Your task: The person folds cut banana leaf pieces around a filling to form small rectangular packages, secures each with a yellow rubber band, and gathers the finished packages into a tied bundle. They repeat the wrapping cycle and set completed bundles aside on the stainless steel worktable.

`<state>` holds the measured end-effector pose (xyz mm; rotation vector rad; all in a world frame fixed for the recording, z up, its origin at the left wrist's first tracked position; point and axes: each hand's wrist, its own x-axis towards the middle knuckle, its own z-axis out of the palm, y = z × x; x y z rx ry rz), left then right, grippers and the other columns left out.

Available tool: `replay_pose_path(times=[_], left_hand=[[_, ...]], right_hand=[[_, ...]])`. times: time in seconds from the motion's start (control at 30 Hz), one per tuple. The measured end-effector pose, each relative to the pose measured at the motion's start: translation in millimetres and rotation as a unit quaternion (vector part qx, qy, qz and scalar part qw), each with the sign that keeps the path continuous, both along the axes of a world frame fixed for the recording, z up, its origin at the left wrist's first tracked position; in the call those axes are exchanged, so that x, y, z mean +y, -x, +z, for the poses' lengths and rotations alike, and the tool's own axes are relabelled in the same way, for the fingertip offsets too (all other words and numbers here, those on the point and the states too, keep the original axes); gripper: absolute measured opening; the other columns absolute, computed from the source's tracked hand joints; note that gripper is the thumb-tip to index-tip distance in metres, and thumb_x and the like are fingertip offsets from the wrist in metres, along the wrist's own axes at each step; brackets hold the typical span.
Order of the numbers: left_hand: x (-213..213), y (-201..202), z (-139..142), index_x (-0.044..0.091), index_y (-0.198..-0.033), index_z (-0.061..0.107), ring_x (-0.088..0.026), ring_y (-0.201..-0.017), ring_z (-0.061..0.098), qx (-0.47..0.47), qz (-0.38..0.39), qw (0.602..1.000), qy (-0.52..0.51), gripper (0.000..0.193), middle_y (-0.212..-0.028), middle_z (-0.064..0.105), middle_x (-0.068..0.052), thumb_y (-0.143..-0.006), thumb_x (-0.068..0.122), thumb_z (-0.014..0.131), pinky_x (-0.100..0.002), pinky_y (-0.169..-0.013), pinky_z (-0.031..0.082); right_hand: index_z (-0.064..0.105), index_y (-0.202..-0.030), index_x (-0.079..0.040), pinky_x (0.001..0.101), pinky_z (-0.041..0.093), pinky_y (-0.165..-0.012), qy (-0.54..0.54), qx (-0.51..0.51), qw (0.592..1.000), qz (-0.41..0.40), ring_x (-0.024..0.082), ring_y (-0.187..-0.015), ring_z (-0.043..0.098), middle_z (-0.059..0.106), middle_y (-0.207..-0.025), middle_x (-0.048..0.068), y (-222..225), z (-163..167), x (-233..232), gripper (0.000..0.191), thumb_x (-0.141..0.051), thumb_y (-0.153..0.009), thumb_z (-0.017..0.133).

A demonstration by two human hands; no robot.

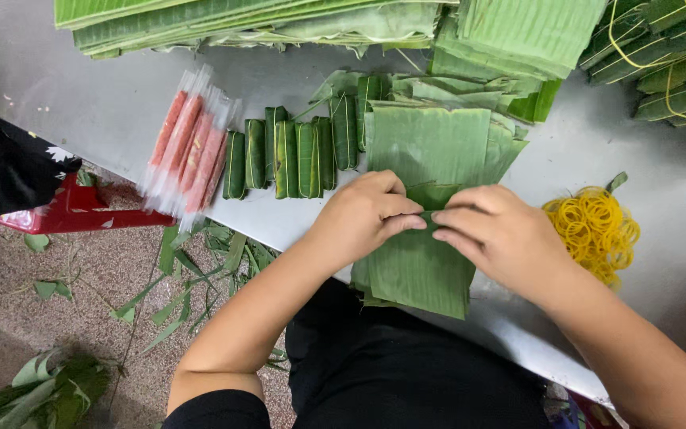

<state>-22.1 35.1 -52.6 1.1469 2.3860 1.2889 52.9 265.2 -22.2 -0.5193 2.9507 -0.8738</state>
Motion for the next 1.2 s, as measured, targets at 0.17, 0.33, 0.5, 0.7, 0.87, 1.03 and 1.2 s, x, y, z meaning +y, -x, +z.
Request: replay_pose_path(times=[0.17, 0.33, 0.5, 0.7, 0.87, 1.03, 1.2], left_hand=[[-0.2, -2.6, 4.3, 0.008, -0.097, 0.071, -0.031, -0.09, 0.064, 0.115, -0.027, 0.993, 0.012, 0.021, -0.094, 0.065, -0.009, -0.084, 0.022, 0.08, -0.043, -0.081, 0.052], [-0.4, 2.7, 4.6, 0.006, -0.104, 0.068, -0.031, -0.098, 0.066, 0.04, 0.016, 0.999, 0.023, 0.027, -0.101, 0.068, -0.006, -0.087, 0.023, 0.081, -0.042, -0.085, 0.053], [8.6, 11.6, 2.0, 0.01, -0.113, 0.067, -0.03, -0.102, 0.065, 0.116, 0.055, 0.992, -0.002, 0.031, -0.106, 0.067, -0.007, -0.089, 0.022, 0.081, -0.041, -0.088, 0.054], [6.1, 11.2, 0.8, 0.005, -0.112, 0.067, -0.033, -0.106, 0.064, 0.079, 0.038, 0.996, 0.024, 0.032, -0.11, 0.069, -0.01, -0.085, 0.017, 0.078, -0.043, -0.09, 0.054], [7.6, 15.6, -6.0, 0.008, -0.124, 0.062, -0.029, -0.112, 0.064, 0.119, 0.065, 0.99, 0.047, 0.035, -0.119, 0.069, -0.009, -0.094, 0.02, 0.078, -0.041, -0.097, 0.054], [18.2, 18.6, -3.0, 0.0, -0.136, 0.055, -0.034, -0.115, 0.061, 0.199, 0.099, 0.972, 0.078, 0.062, -0.127, 0.066, -0.017, -0.083, 0.022, 0.077, -0.042, -0.1, 0.051], [13.8, 12.0, 13.9, 0.01, -0.137, 0.059, -0.029, -0.112, 0.064, 0.037, 0.127, 0.991, -0.024, 0.058, -0.119, 0.067, -0.008, -0.086, 0.016, 0.084, -0.038, -0.101, 0.051]], right_hand=[[0.076, -0.112, -0.011, 0.0364, 0.056, -0.067, -0.108, 0.05, 0.993, 0.027, 0.028, -0.098, 0.067, 0.069, -0.1, 0.005, 0.4, 6.6, -9.1, 0.033, -0.025, -0.081, 0.076], [0.073, -0.113, -0.012, 0.0376, 0.056, -0.077, -0.112, 0.08, 0.99, -0.011, 0.024, -0.099, 0.065, 0.068, -0.105, 0.002, 9.2, 7.1, -9.3, 0.03, -0.028, -0.089, 0.077], [0.071, -0.117, -0.01, 0.0373, 0.054, -0.087, -0.138, 0.172, 0.975, 0.014, 0.024, -0.109, 0.067, 0.069, -0.116, 0.003, 15.5, 6.8, -10.1, 0.031, -0.021, -0.088, 0.076], [0.07, -0.123, -0.008, 0.0393, 0.051, -0.09, -0.163, 0.117, 0.979, -0.022, 0.024, -0.111, 0.066, 0.071, -0.119, 0.005, 17.1, 2.5, -10.1, 0.037, -0.022, -0.089, 0.074], [0.069, -0.128, -0.011, 0.0403, 0.051, -0.1, -0.177, 0.161, 0.971, -0.006, 0.021, -0.123, 0.064, 0.072, -0.132, 0.005, 18.6, -2.1, -5.3, 0.037, -0.015, -0.091, 0.07], [0.068, -0.128, -0.005, 0.0418, 0.05, -0.094, -0.189, 0.164, 0.968, -0.028, 0.029, -0.121, 0.065, 0.069, -0.133, 0.01, 34.1, -7.6, -11.2, 0.043, -0.025, -0.091, 0.073], [0.066, -0.135, -0.006, 0.0424, 0.05, -0.095, -0.051, 0.05, 0.996, -0.058, 0.032, -0.11, 0.063, 0.066, -0.121, 0.012, 29.8, 1.1, -2.6, 0.044, -0.021, -0.094, 0.072]])
